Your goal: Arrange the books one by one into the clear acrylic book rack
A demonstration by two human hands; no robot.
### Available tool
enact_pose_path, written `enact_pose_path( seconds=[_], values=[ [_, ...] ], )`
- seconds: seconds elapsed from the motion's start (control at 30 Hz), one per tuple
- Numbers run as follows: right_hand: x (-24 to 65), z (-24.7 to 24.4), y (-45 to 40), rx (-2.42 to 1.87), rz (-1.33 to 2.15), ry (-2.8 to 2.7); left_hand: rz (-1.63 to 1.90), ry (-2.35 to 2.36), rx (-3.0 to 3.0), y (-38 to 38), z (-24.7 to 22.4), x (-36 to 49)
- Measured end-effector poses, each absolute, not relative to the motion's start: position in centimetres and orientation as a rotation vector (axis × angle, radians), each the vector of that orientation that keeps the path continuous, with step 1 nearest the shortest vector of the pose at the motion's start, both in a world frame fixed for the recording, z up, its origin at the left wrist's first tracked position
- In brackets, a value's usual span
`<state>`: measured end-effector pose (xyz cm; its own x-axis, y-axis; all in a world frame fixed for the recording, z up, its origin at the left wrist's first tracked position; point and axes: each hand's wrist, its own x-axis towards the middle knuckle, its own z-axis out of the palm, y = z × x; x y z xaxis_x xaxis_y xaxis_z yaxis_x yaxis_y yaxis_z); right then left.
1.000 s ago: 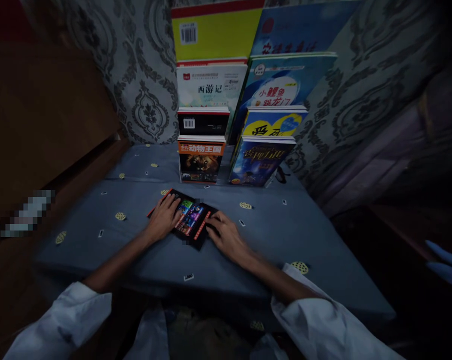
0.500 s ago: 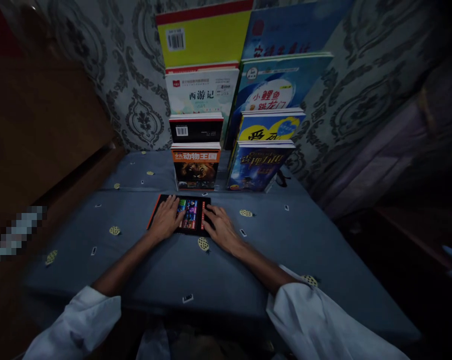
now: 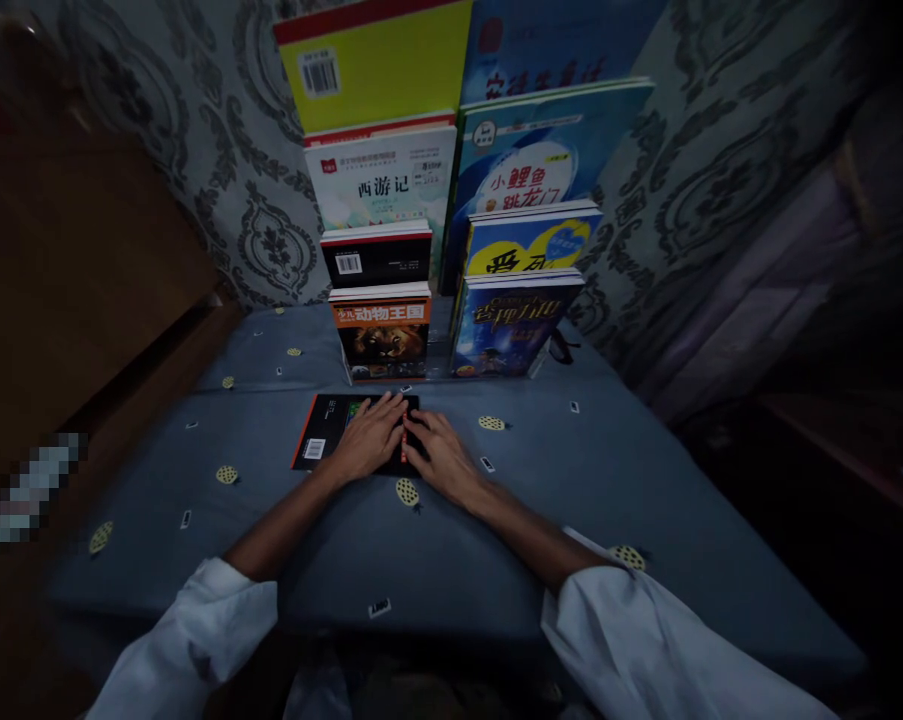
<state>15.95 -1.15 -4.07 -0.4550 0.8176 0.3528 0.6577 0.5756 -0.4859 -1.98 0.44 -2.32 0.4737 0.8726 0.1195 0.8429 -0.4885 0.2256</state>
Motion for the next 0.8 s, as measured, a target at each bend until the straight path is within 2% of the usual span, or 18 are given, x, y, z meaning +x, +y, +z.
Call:
enact_pose_path(
  seconds=[0.53,0.8],
  values=[
    [16.9,-3.2,0.4,-1.287,0.388,-2.389,0.343,1.534,2.568,-0.4,-1.8,-1.6],
    [17.5,-2.8,-1.6,-1.212,0.356,-2.445,0.385,1.541,2.553,-3.0,-2.2,-1.5]
  ],
)
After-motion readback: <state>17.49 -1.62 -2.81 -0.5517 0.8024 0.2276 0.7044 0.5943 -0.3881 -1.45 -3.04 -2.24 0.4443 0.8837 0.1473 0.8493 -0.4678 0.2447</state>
